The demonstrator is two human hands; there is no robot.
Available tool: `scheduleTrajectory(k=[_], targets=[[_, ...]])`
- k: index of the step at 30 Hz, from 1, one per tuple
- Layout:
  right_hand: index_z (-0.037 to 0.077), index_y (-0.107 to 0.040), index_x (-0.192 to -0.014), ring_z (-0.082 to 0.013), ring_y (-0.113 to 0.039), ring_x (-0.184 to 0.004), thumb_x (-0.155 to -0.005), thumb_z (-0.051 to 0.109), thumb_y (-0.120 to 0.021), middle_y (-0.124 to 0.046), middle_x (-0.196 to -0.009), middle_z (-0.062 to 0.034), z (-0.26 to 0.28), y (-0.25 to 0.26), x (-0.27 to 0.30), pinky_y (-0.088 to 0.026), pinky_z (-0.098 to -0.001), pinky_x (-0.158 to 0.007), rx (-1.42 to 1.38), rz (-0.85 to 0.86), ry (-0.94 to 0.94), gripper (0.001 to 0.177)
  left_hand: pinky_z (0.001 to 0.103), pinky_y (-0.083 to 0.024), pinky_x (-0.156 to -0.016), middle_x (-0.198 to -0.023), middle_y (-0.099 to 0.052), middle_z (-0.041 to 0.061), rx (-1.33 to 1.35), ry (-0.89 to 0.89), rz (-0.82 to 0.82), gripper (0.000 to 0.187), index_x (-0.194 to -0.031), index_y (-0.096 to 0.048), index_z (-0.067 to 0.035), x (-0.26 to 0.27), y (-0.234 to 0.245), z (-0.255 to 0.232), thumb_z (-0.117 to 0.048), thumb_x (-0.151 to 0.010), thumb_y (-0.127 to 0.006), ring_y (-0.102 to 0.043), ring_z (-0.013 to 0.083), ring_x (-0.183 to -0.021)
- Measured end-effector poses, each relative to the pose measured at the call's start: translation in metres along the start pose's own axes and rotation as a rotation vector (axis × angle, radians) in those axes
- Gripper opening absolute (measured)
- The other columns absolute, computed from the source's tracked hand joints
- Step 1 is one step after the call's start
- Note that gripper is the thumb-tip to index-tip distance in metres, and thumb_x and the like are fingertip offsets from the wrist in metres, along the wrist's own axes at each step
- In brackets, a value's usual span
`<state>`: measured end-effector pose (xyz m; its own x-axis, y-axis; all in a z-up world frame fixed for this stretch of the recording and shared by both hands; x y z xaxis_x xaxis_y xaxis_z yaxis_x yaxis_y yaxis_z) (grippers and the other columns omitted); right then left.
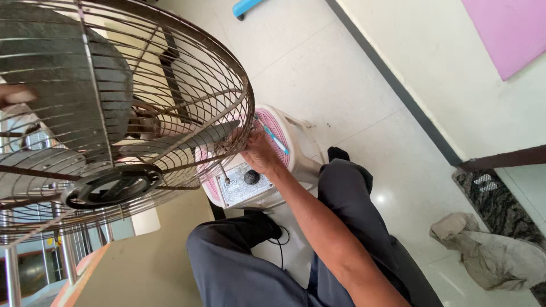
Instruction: The person uses a screwdriver to remove screws from the front grille of a standing electric fan, detaches the grille, and then reattaches it by aligning and fastening the screws. The person also briefly uses a toothbrush to clean the fan blades.
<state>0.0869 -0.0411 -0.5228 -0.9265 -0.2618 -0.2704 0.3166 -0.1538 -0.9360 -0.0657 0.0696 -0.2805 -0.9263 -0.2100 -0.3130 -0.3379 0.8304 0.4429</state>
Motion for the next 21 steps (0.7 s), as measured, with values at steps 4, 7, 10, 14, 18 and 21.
scheduleTrajectory(k=[4, 7, 10, 14, 18, 21], targets=[[0.002, -0.077, -0.103, -0.0167, -0.072, -0.100, -0.087, 0.008, -0.086, -0.077, -0.105, -0.0069, -0.005, 0.000, 0.005, -0.059, -0.0327, -0.091, -0.024, 0.004, 0.029, 0.019, 0.042, -0.051, -0.105, -0.136, -0.059, 0.021, 0.207, 0.196, -0.083, 0.061, -0.139, -0.052, 0.001, 0.040, -0.012, 0.038, -0.030, -0.092, -0.075, -0.060, 0.0304, -0.122], [0.003, -0.077, -0.101, -0.0164, -0.072, -0.100, -0.087, 0.008, -0.086, -0.077, -0.105, -0.0071, -0.002, 0.000, 0.000, -0.059, -0.0317, -0.091, -0.041, -0.044, 0.031, 0.017, 0.042, -0.050, -0.106, -0.137, -0.057, 0.021, 0.328, 0.287, -0.146, 0.060, -0.140, -0.051, 0.001, 0.049, -0.022, 0.059, -0.029, -0.093, -0.073, -0.059, 0.0304, -0.123], [0.003, -0.078, -0.101, -0.0162, -0.072, -0.096, -0.085, 0.009, -0.086, -0.077, -0.101, -0.0066, 0.000, 0.001, -0.001, -0.059, -0.0316, -0.090, -0.015, -0.049, 0.035, 0.019, 0.042, -0.050, -0.107, -0.138, -0.056, 0.021, 0.416, 0.357, -0.207, 0.059, -0.140, -0.050, 0.001, 0.082, -0.027, 0.073, -0.029, -0.094, -0.071, -0.057, 0.0303, -0.125], [0.002, -0.078, -0.102, -0.0143, -0.071, -0.094, -0.088, 0.009, -0.086, -0.077, -0.100, -0.0059, -0.002, 0.000, 0.004, -0.058, -0.0300, -0.085, 0.062, -0.041, 0.017, 0.018, 0.043, -0.049, -0.108, -0.139, -0.055, 0.021, 0.510, 0.431, -0.241, 0.057, -0.141, -0.049, 0.001, 0.102, -0.043, 0.088, -0.028, -0.096, -0.068, -0.056, 0.0303, -0.126], [0.000, -0.078, -0.106, -0.0103, -0.066, -0.090, -0.092, 0.012, -0.086, -0.077, -0.101, -0.0054, -0.008, 0.008, 0.004, -0.052, -0.0248, -0.075, 0.092, -0.102, -0.013, 0.020, 0.043, -0.048, -0.109, -0.141, -0.053, 0.021, 0.661, 0.526, -0.248, 0.056, -0.141, -0.048, 0.001, 0.083, -0.086, 0.115, -0.028, -0.097, -0.066, -0.055, 0.0303, -0.128], [0.003, -0.077, -0.105, -0.0104, -0.068, -0.095, -0.085, 0.012, -0.089, -0.077, -0.104, -0.0038, -0.011, 0.009, 0.012, -0.055, -0.0249, -0.080, 0.009, -0.072, -0.008, 0.025, 0.046, -0.040, -0.116, -0.148, -0.048, 0.022, 1.145, 0.577, -0.196, 0.061, -0.143, -0.042, -0.002, 0.052, -0.110, 0.139, -0.031, -0.095, -0.066, -0.050, 0.0335, -0.137]])
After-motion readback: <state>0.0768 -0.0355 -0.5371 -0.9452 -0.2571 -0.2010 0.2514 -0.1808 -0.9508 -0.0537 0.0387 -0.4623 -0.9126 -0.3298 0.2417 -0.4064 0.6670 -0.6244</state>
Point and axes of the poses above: each hand's wrist, its own x-axis away from the middle knuckle, its own y-axis out of the back of the hand, z = x × y, the point moved 6 cm from there along -x, towards the middle knuckle
